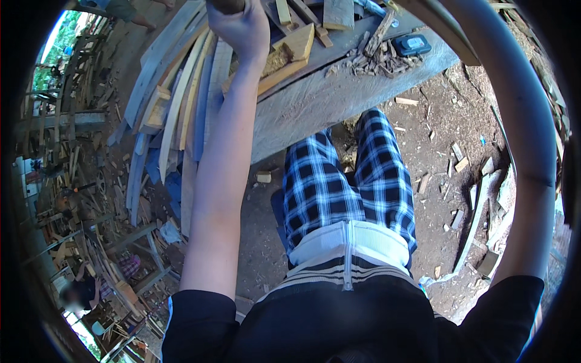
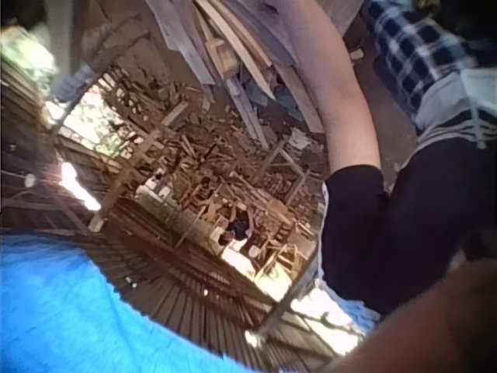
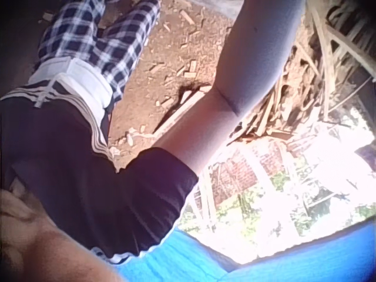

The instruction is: Manually shaving a piece of curved wood using a hand plane and finishing with a chisel.

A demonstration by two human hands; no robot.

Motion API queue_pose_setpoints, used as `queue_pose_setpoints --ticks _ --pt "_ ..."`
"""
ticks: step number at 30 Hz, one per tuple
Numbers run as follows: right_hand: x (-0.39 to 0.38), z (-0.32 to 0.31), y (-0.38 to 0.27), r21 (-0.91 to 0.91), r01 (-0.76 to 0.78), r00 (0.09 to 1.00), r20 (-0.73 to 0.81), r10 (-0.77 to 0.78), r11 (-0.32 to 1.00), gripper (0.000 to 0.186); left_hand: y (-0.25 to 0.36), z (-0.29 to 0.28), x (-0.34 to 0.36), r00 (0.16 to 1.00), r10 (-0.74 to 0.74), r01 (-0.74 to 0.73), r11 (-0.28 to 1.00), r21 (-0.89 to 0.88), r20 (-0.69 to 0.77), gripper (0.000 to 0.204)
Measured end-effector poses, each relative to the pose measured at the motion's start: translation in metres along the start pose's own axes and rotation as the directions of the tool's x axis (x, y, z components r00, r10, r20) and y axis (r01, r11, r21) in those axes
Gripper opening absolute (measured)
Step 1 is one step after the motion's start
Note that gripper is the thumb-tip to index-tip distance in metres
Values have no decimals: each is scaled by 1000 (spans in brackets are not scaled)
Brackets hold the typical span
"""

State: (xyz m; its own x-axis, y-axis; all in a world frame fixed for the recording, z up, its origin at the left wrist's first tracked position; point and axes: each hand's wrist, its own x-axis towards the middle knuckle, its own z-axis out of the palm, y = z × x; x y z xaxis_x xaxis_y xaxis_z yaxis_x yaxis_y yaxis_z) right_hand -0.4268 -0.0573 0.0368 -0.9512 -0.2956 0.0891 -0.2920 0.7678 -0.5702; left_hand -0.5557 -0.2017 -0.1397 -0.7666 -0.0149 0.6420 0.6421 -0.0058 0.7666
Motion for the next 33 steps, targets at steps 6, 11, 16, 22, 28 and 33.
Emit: queue_pose_setpoints --ticks 6,11,16,22,28,33 --pt "-9 17 -9 -18 -58 979 -196 54 998 84 -4 14 1 957 288 -289 957 -36 -30 24" --pt "-29 26 -9 293 -93 990 -74 120 952 90 -19 -5 2 984 154 -153 988 17 -95 22" --pt "-34 113 67 256 -367 870 -246 428 894 86 -8 -4 5 996 -90 78 916 -394 -12 22" --pt "-57 185 100 307 -458 857 -96 506 834 83 4 -42 49 926 -258 367 785 -498 276 22" --pt "-58 198 109 383 -482 841 -48 538 788 88 29 -16 49 920 -376 373 750 -546 111 28" --pt "-55 202 110 371 -459 845 -99 526 807 87 26 -1 41 944 -318 325 834 -446 92 30"
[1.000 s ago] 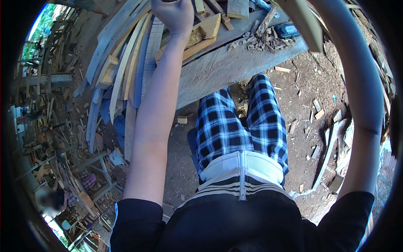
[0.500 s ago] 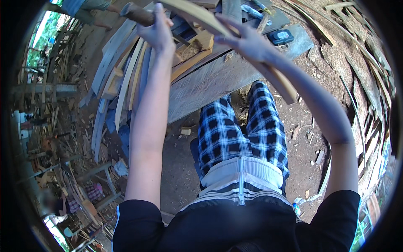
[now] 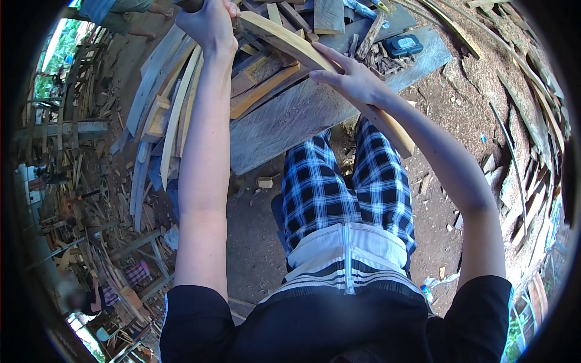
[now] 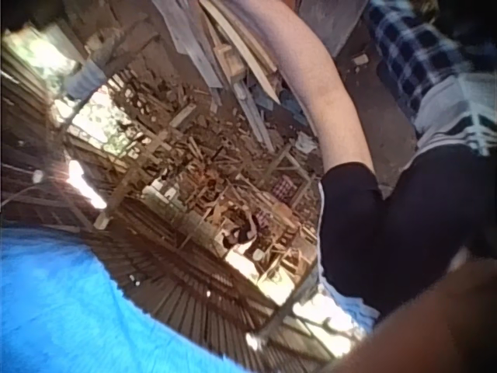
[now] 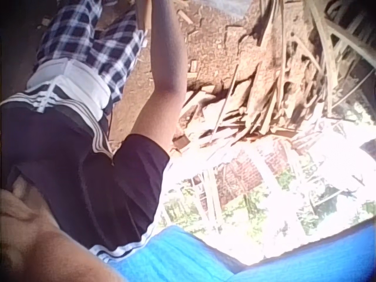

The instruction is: Manually shaving a piece of curved wood using a hand plane and finishing with a chisel.

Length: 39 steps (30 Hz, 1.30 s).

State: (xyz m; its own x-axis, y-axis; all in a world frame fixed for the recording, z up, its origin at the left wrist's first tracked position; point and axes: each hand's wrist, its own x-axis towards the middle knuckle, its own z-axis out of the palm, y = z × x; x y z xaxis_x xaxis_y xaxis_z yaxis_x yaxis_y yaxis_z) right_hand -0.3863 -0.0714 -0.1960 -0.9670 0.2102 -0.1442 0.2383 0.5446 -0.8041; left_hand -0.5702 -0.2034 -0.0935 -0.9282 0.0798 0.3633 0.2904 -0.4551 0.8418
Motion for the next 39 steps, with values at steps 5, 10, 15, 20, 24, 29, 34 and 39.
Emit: queue_pose_setpoints --ticks 5,10,15,20,24,29,34,39 --pt "-1 -1 2 -4 -12 1000 4 12 1000 87 -2 6 -1 998 53 -55 996 66 33 29" --pt "1 -5 2 52 -9 999 32 8 999 87 -7 10 -2 989 101 -114 986 125 105 25" --pt "5 -7 -6 137 34 996 -81 -23 990 83 -16 2 -3 985 130 -143 984 110 111 24" --pt "0 -89 -119 287 137 986 -136 -101 948 87 -10 9 -8 986 150 -165 944 287 73 22" --pt "-26 -119 -189 20 579 776 -322 -543 815 86 -12 2 -5 973 147 -194 937 292 176 23" --pt "23 -117 -175 -311 561 819 79 -568 767 78 -22 10 -9 904 354 -409 881 238 241 18" --pt "13 -123 -198 -372 608 657 -262 -707 702 80 -17 2 -7 950 251 -309 842 442 185 23" --pt "-2 -115 -173 -310 435 898 80 -433 845 85 -33 6 -8 917 327 -386 870 307 228 20"
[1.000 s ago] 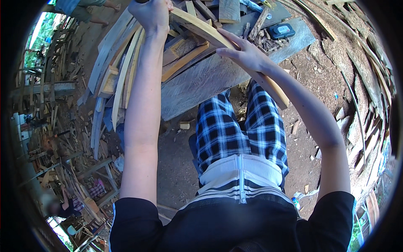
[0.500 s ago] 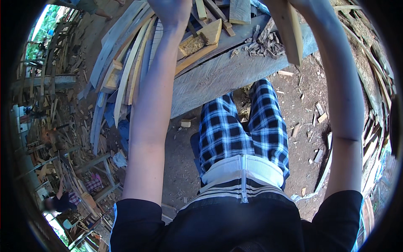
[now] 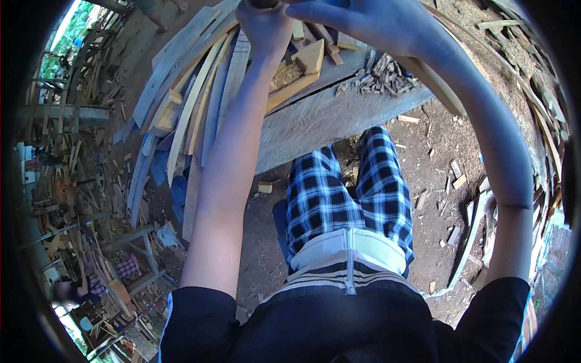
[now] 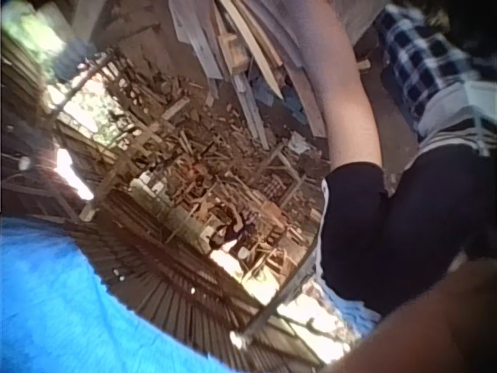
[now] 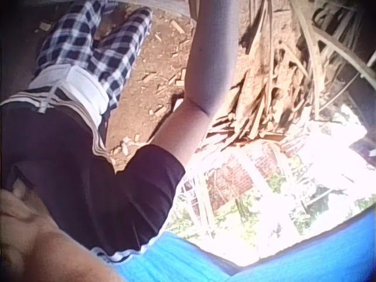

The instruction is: Manually shaving a piece of curved wood using a hand plane and finishing with a chisel.

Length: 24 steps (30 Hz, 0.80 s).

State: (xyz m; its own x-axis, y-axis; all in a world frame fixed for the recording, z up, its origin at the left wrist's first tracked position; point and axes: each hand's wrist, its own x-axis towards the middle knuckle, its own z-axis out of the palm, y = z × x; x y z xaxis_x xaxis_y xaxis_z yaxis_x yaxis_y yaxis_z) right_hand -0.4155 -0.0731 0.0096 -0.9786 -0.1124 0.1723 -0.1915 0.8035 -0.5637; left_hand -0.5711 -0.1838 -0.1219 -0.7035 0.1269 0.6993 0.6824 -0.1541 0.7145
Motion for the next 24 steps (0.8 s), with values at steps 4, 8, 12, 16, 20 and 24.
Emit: queue_pose_setpoints --ticks 4,8,12,16,20,24 --pt "-29 24 -25 204 -3 967 -249 55 979 88 -2 -21 -1 979 -186 185 983 -17 -83 20" --pt "-31 91 60 330 -216 927 -226 299 919 82 2 -29 1 982 -145 107 955 -277 -123 22" --pt "-49 143 88 408 -443 886 65 459 798 89 7 -56 -1 909 -349 228 875 -427 -229 21" --pt "-64 168 103 439 -475 869 97 486 763 90 13 -68 3 824 -481 322 832 -452 -298 24" --pt "-63 170 105 452 -464 875 99 474 762 92 15 -66 11 774 -559 317 748 -582 -297 26" --pt "-62 169 104 458 -475 873 138 468 751 93 16 -48 13 887 -440 310 790 -530 -138 23"
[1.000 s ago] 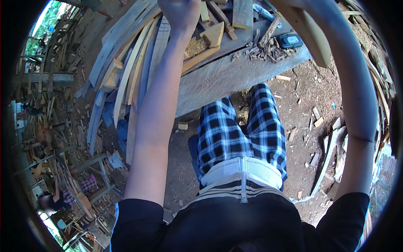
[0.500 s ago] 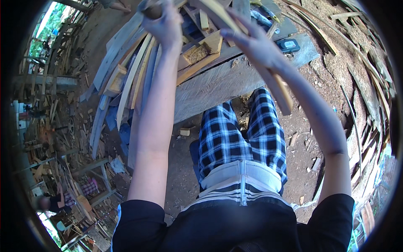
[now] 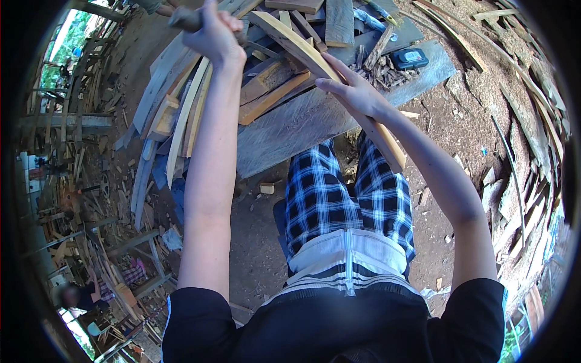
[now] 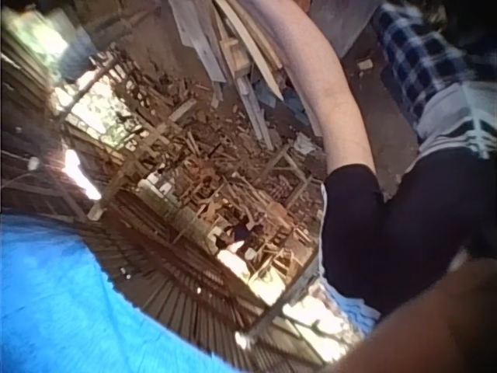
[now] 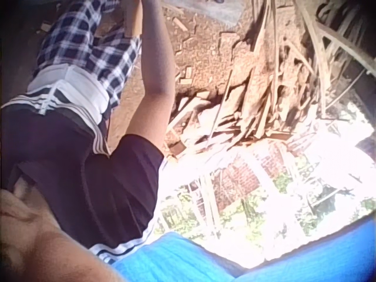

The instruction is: Manually shaving a piece of curved wood using a hand plane and finishing with a chisel.

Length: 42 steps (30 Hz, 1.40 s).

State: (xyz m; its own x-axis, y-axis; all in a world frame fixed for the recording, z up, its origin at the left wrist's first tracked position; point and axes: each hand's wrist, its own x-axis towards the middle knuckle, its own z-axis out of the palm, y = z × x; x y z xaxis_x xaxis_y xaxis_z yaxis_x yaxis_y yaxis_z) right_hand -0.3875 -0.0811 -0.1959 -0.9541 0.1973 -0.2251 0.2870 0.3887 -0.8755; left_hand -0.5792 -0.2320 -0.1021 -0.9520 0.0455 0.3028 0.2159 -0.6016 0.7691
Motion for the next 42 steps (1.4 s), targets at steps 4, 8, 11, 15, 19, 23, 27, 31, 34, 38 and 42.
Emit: queue_pose_setpoints --ticks 4,8,11,15,19,23,27,31,34,38,42 --pt "4 2 7 -1 22 1000 -20 -22 1000 93 -20 24 -8 996 77 -84 985 154 50 22" --pt "4 1 8 5 15 1000 8 -15 1000 94 -28 28 -7 983 141 -166 956 240 117 24" --pt "1 -2 7 9 9 1000 3 -9 1000 88 -32 33 -10 968 178 -221 938 268 174 24" --pt "0 -9 -10 154 -27 999 43 21 988 85 -35 26 -7 966 139 -214 904 371 219 24" --pt "-3 -33 -50 184 213 966 -185 -179 960 68 -33 40 -18 962 185 -245 911 331 203 28" --pt "-19 -84 -153 129 558 815 -268 -513 820 90 -30 35 -18 957 208 -269 897 350 203 29" --pt "-35 -72 -198 -444 673 400 -454 -796 592 90 -27 30 -15 958 184 -267 853 449 221 14" --pt "-3 -86 -183 -450 546 814 83 -576 707 87 -34 21 -18 775 506 -623 711 325 380 17" --pt "-8 -105 -188 -521 511 812 31 -583 684 83 -42 35 -19 840 409 -529 764 370 357 18" --pt "-32 -80 -194 -530 719 440 -155 -885 450 85 -39 23 -16 883 351 -464 751 469 311 25" --pt "-31 -91 -198 -440 356 934 186 -304 824 91 -37 26 -31 903 297 -391 868 305 310 33"
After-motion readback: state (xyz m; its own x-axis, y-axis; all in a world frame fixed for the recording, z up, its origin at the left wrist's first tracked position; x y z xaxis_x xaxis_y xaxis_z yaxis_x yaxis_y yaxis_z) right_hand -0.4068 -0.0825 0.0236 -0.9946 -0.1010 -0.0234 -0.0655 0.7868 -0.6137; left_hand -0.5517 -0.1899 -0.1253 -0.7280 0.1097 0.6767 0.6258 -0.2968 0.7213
